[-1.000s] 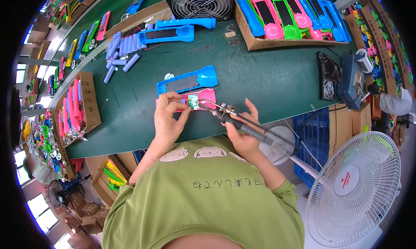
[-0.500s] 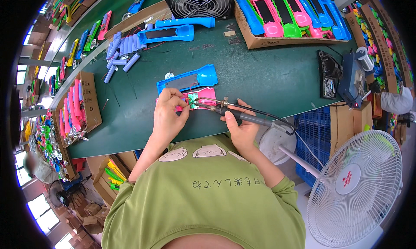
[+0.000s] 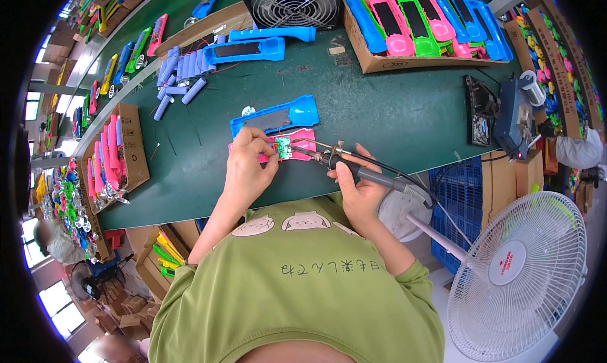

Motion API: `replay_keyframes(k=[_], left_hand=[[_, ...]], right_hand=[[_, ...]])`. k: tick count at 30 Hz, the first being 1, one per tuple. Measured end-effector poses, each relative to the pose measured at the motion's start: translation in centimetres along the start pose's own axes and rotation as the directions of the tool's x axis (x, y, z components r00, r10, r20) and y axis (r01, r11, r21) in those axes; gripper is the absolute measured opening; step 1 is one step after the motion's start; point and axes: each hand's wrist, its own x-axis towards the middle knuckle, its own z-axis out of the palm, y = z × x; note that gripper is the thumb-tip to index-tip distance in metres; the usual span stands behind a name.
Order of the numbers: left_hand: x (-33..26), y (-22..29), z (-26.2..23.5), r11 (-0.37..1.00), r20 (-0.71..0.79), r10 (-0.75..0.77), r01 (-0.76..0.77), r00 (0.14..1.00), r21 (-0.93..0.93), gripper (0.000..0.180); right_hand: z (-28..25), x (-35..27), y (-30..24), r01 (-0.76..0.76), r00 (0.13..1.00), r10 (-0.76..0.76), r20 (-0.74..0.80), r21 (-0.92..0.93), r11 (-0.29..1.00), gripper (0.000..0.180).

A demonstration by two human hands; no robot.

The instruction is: The person assembles or repairs small electronic toy components by hand, using a soldering iron to connect wires to a circuit board within a toy housing.

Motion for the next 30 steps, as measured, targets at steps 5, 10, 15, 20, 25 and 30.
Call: replay_keyframes(k=[5,10,15,20,25,30], left_hand=[[0.0,0.1,0.0,1.000,0.001,0.015,-0.015,1.000,-0.008,0.011],[-0.1,0.1,0.0,0.999,-0.004,0.036,-0.036,0.999,-0.024,0.014],[-3.3,-0.5,0.4,0.880,-0.154,-0.189,0.097,0.970,-0.465,0.011],[-7.6,-1.0,-2.0,-0.096,0.316,-0.707,0.357,0.632,-0.929,0.018],[-7.2,-3.3,-1.8,0.977,-0.437,-0.206,0.156,0.875,-0.146,0.021],[-3.8,-1.0,-0.4,0.980,-0.382,0.199,-0.193,0.903,0.054,0.023]], right_hand=[[0.0,-0.4,0.0,0.031,1.000,-0.030,0.006,-0.047,0.998,0.023],[-0.3,-0.6,0.1,0.072,0.997,-0.070,0.032,-0.070,0.995,0.024],[-0.6,-0.8,0.1,-0.023,0.998,0.020,0.059,0.048,0.999,0.024],[-0.4,-0.6,0.2,-0.014,0.998,0.010,0.068,0.055,0.998,0.023],[-0.1,-0.4,0.0,-0.005,0.995,0.002,0.096,0.029,1.000,0.022],[-0.3,-0.4,-0.2,0.074,0.988,-0.060,0.140,-0.094,0.993,0.022]])
